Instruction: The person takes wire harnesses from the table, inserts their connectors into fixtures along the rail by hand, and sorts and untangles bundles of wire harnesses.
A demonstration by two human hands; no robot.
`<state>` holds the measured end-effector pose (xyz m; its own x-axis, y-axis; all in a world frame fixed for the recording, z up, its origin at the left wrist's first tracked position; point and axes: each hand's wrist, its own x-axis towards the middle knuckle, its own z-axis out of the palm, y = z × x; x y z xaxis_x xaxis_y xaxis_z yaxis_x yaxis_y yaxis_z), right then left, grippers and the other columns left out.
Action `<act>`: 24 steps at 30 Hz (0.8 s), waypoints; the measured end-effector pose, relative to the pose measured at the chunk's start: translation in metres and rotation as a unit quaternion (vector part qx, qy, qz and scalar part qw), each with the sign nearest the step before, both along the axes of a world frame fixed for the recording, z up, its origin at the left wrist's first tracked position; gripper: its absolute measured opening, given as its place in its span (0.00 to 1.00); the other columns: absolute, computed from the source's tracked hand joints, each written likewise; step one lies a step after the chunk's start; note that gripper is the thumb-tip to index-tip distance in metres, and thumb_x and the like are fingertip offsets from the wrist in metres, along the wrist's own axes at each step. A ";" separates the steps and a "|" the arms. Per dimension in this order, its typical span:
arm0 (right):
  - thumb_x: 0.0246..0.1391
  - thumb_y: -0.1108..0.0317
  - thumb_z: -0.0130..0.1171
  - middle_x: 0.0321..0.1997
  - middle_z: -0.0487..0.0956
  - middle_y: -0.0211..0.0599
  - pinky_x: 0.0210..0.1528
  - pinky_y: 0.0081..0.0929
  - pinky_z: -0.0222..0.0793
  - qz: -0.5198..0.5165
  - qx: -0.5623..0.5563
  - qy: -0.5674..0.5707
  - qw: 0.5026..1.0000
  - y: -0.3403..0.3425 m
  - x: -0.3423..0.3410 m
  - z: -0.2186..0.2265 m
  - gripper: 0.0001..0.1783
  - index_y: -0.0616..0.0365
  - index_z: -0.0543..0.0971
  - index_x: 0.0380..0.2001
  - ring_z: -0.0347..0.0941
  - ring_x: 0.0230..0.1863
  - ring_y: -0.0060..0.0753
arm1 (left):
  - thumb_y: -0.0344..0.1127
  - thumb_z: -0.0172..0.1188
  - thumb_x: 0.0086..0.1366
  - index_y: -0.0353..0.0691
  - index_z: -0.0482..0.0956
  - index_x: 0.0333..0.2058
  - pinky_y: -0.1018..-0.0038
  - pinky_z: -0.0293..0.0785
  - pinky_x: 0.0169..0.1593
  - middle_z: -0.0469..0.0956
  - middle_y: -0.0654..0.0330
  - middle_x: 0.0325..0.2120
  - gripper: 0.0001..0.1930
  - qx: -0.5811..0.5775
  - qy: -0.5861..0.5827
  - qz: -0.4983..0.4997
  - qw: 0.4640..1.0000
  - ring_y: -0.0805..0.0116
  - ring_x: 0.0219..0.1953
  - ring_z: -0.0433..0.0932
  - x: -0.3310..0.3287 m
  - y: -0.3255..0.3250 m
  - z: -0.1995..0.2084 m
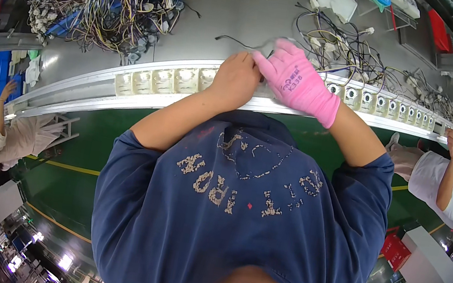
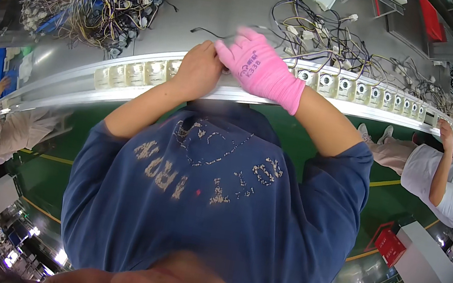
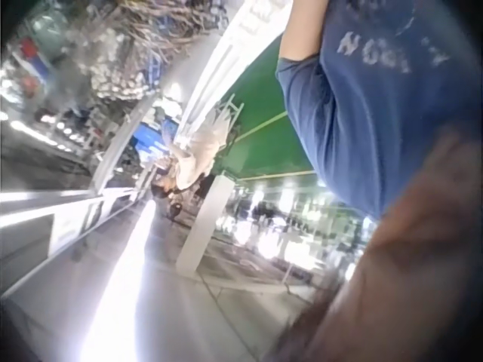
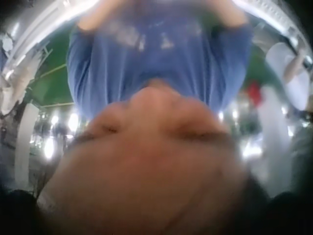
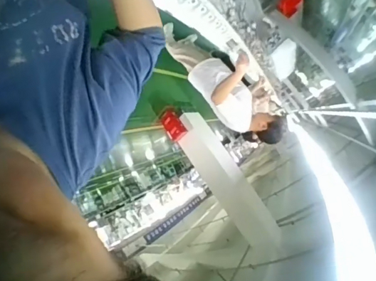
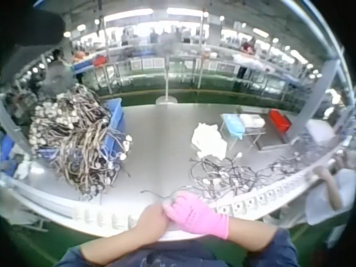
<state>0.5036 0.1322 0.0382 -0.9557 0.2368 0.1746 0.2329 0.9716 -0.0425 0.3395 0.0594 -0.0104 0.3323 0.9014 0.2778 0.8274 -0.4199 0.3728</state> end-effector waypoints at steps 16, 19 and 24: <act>0.48 0.67 0.52 0.32 0.76 0.49 0.36 0.41 0.68 -0.111 -0.082 -0.163 0.977 -0.006 -0.007 0.001 0.14 0.58 0.67 0.39 0.74 0.34 0.50 | 0.33 0.61 0.51 0.41 0.76 0.28 0.65 0.67 0.41 0.71 0.57 0.30 0.06 -0.004 -0.127 0.075 0.989 0.58 0.40 0.70 -0.004 -0.008 -0.004; 0.48 0.66 0.51 0.32 0.75 0.49 0.37 0.42 0.67 -0.150 -0.161 -0.121 0.968 0.000 -0.007 0.001 0.12 0.58 0.67 0.37 0.74 0.35 0.51 | 0.34 0.60 0.52 0.41 0.76 0.29 0.66 0.67 0.42 0.70 0.58 0.30 0.06 0.016 -0.111 0.076 0.991 0.58 0.41 0.70 -0.003 -0.010 -0.005; 0.47 0.68 0.51 0.29 0.73 0.44 0.36 0.40 0.64 -0.123 -0.100 -0.054 0.986 -0.025 -0.014 0.004 0.07 0.56 0.69 0.31 0.72 0.34 0.48 | 0.33 0.59 0.51 0.41 0.76 0.27 0.65 0.68 0.42 0.71 0.59 0.29 0.05 -0.001 -0.143 0.066 0.987 0.59 0.40 0.70 0.003 -0.007 -0.002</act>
<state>0.4894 0.1073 0.0418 -0.8756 0.4831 0.0002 0.4743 0.8597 -0.1899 0.3422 0.0525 -0.0121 0.1204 0.9319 0.3422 0.7351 -0.3153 0.6002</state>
